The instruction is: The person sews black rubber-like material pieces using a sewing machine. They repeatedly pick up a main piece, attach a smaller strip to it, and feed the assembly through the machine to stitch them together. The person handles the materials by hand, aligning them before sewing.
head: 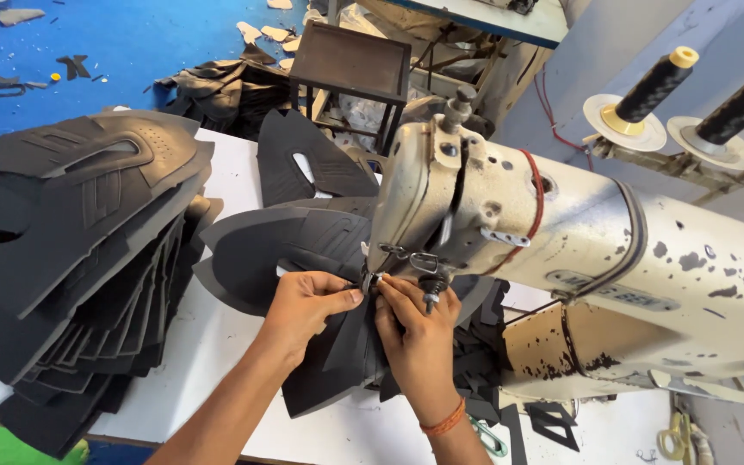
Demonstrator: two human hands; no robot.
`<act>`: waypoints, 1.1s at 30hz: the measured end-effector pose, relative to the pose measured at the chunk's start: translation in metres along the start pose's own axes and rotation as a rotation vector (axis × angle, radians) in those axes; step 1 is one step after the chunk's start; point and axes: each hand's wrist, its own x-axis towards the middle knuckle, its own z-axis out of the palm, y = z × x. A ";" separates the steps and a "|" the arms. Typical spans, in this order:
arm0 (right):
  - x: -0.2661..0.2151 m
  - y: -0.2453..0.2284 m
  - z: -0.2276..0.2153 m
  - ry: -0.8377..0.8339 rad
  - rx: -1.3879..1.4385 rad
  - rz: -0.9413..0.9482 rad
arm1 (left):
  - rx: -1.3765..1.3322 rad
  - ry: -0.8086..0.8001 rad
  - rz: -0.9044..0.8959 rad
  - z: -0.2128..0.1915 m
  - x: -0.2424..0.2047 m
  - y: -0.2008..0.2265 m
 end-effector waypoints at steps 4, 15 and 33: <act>-0.001 -0.002 -0.007 -0.004 0.011 -0.019 | 0.008 -0.011 -0.007 0.000 -0.009 0.004; -0.077 0.127 -0.167 0.361 -0.503 0.192 | -0.050 -0.006 0.033 0.001 0.002 -0.008; 0.090 0.087 -0.005 -0.875 0.849 -0.272 | 0.035 0.002 0.136 -0.002 -0.006 -0.017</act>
